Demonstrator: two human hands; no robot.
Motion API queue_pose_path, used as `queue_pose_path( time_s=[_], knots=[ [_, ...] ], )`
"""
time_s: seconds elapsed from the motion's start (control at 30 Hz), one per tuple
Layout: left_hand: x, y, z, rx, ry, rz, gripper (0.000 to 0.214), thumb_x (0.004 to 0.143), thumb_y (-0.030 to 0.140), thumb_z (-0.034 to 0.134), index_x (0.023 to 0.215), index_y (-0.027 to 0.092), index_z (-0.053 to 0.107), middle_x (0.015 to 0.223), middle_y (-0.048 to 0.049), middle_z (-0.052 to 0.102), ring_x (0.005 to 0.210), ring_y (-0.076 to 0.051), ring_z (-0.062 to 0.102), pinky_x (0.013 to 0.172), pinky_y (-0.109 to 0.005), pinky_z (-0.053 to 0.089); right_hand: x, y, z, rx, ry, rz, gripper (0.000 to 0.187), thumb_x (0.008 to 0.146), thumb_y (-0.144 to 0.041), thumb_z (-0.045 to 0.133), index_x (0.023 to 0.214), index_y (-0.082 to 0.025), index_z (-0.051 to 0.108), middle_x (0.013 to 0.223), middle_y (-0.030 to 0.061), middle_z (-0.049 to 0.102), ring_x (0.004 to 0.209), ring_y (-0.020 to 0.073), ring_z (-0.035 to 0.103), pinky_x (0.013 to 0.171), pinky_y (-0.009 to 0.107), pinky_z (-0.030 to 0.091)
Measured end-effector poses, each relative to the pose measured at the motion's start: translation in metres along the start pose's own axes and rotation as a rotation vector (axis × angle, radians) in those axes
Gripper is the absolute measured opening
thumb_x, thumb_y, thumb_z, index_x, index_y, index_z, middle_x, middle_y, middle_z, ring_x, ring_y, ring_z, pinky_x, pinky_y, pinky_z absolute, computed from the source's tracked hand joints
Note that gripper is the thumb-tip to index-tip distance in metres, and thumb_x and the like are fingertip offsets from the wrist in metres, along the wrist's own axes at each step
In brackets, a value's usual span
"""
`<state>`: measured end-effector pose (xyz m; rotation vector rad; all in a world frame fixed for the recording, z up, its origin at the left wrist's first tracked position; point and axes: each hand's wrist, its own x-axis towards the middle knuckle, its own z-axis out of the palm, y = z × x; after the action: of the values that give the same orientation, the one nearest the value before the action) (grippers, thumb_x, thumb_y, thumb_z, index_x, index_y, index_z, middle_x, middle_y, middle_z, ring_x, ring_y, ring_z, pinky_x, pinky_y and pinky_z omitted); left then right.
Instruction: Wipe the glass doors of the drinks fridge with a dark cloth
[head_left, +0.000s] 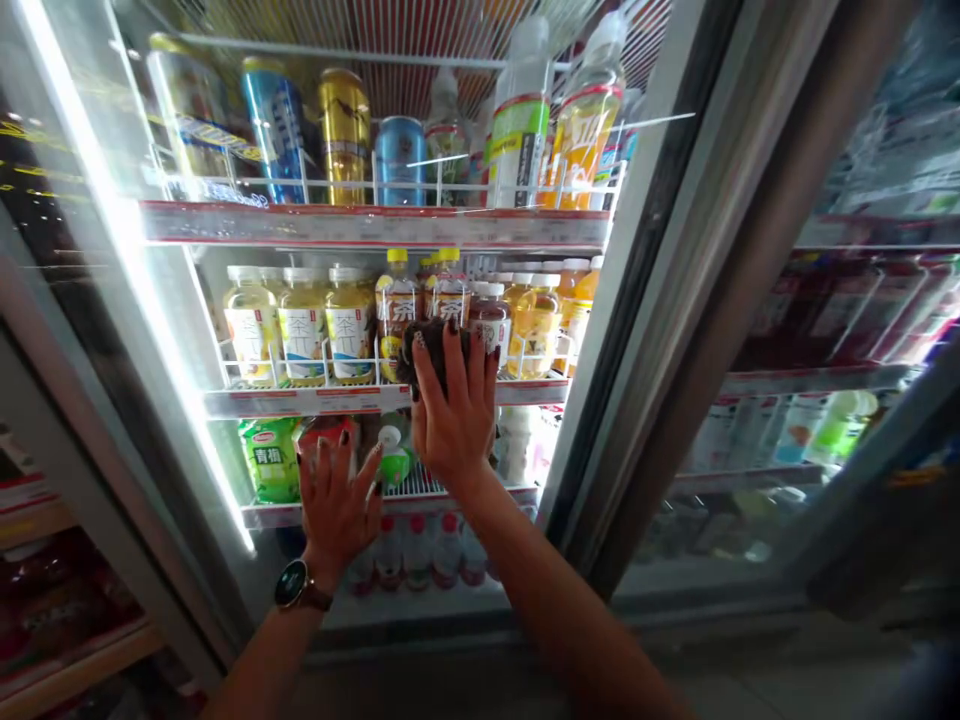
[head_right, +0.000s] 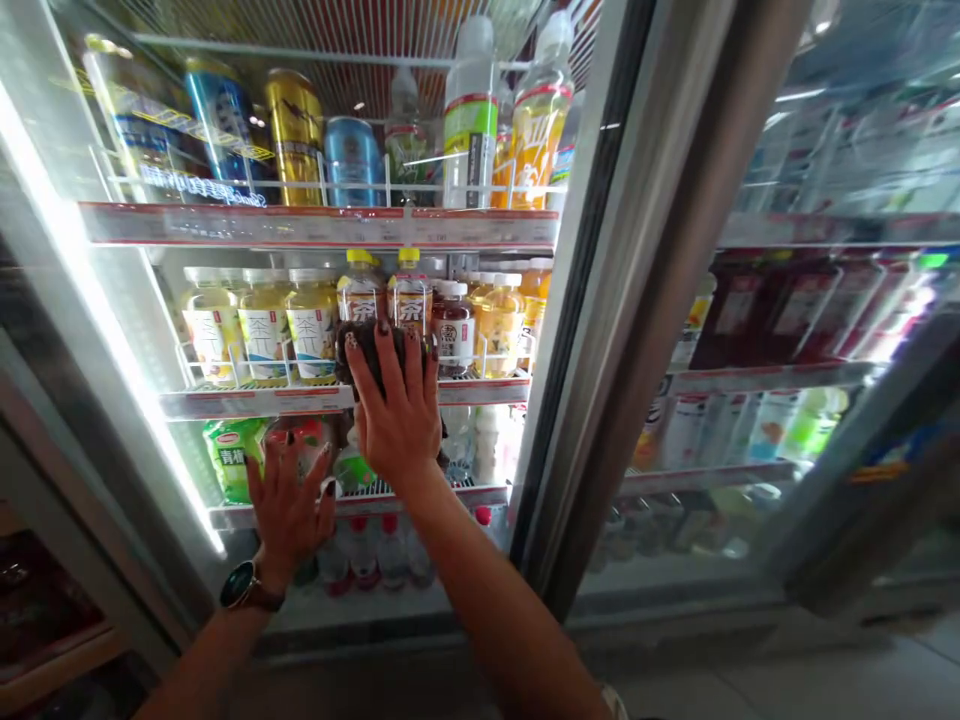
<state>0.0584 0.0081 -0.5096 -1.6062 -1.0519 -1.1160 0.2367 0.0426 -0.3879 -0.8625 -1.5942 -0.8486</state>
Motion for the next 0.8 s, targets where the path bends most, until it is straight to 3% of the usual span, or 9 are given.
queue_pose_path(
  time_s=[0.07,0.2,0.27,0.37,0.53,0.6,0.63,0.7,0.8],
  knots=[
    [-0.001,0.0,0.0,0.004,-0.009,-0.004,0.072,0.096,0.029,0.057,0.163,0.032,0.031,0.174,-0.0042,0.016,0.163,-0.032,0.013,0.133,-0.057,0.012,-0.041,-0.007,0.006,0.001,-0.02,-0.023,0.072,0.098,-0.026,0.048,0.166,-0.026,0.026,0.17,0.0086,0.034,0.163,0.034,0.012,0.129,0.062,0.026],
    [-0.001,-0.001,-0.001,-0.02,-0.022,-0.001,0.071,0.096,0.027,0.056,0.163,0.03,0.031,0.175,-0.0047,0.015,0.163,-0.032,0.012,0.133,-0.057,0.013,-0.169,-0.014,0.01,0.04,-0.099,-0.138,0.065,0.094,-0.022,0.051,0.159,-0.028,0.045,0.163,0.006,0.047,0.161,0.0315,0.021,0.131,0.054,0.024],
    [-0.002,-0.002,-0.001,-0.033,-0.036,-0.003,0.072,0.095,0.026,0.057,0.163,0.03,0.033,0.174,-0.0063,0.018,0.163,-0.032,0.012,0.132,-0.059,0.014,-0.209,-0.014,0.007,0.061,-0.137,-0.172,0.063,0.093,-0.018,0.053,0.156,-0.028,0.049,0.16,0.0049,0.051,0.161,0.0293,0.022,0.132,0.05,0.022],
    [-0.002,-0.003,-0.002,-0.054,-0.029,-0.008,0.071,0.094,0.022,0.057,0.161,0.029,0.036,0.173,-0.0081,0.022,0.162,-0.033,0.013,0.132,-0.06,0.013,-0.191,-0.015,0.003,0.06,-0.162,-0.136,0.067,0.095,-0.016,0.053,0.16,-0.027,0.042,0.162,0.0065,0.048,0.161,0.0301,0.021,0.132,0.053,0.024],
    [-0.003,-0.003,-0.001,-0.048,-0.012,-0.01,0.071,0.094,0.021,0.058,0.161,0.03,0.038,0.172,-0.0074,0.025,0.162,-0.033,0.016,0.132,-0.059,0.015,-0.039,-0.016,0.002,0.059,-0.074,0.052,0.077,0.098,-0.02,0.048,0.168,-0.028,0.016,0.173,0.0094,0.027,0.163,0.0363,0.012,0.128,0.068,0.022],
    [-0.004,-0.002,0.0,-0.029,-0.016,-0.01,0.074,0.093,0.021,0.057,0.162,0.03,0.034,0.173,-0.0069,0.022,0.161,-0.034,0.017,0.132,-0.06,0.016,-0.006,-0.018,0.004,0.053,-0.029,0.051,0.078,0.098,-0.022,0.048,0.168,-0.029,0.014,0.174,0.0086,0.025,0.163,0.0371,0.01,0.128,0.07,0.018],
    [-0.005,-0.002,0.001,-0.023,-0.016,-0.008,0.075,0.093,0.021,0.057,0.163,0.031,0.032,0.173,-0.0066,0.021,0.161,-0.034,0.017,0.132,-0.06,0.016,-0.006,-0.019,0.006,0.049,-0.016,0.036,0.078,0.098,-0.023,0.049,0.168,-0.029,0.015,0.173,0.0081,0.027,0.163,0.0372,0.01,0.128,0.07,0.018],
    [-0.005,-0.002,0.002,-0.015,-0.009,-0.005,0.075,0.093,0.021,0.057,0.163,0.031,0.03,0.173,-0.006,0.021,0.161,-0.034,0.017,0.132,-0.06,0.016,-0.038,-0.021,0.012,0.048,-0.031,0.001,0.077,0.097,-0.025,0.052,0.167,-0.031,0.022,0.171,0.007,0.032,0.162,0.0378,0.014,0.128,0.07,0.018],
    [-0.004,-0.002,0.001,-0.009,-0.001,-0.004,0.074,0.094,0.022,0.056,0.163,0.031,0.031,0.173,-0.0055,0.022,0.162,-0.033,0.017,0.132,-0.06,0.016,-0.144,-0.025,0.018,0.056,-0.124,-0.053,0.071,0.092,-0.024,0.057,0.16,-0.035,0.041,0.164,0.0055,0.046,0.158,0.0381,0.026,0.128,0.066,0.023]
  ],
)
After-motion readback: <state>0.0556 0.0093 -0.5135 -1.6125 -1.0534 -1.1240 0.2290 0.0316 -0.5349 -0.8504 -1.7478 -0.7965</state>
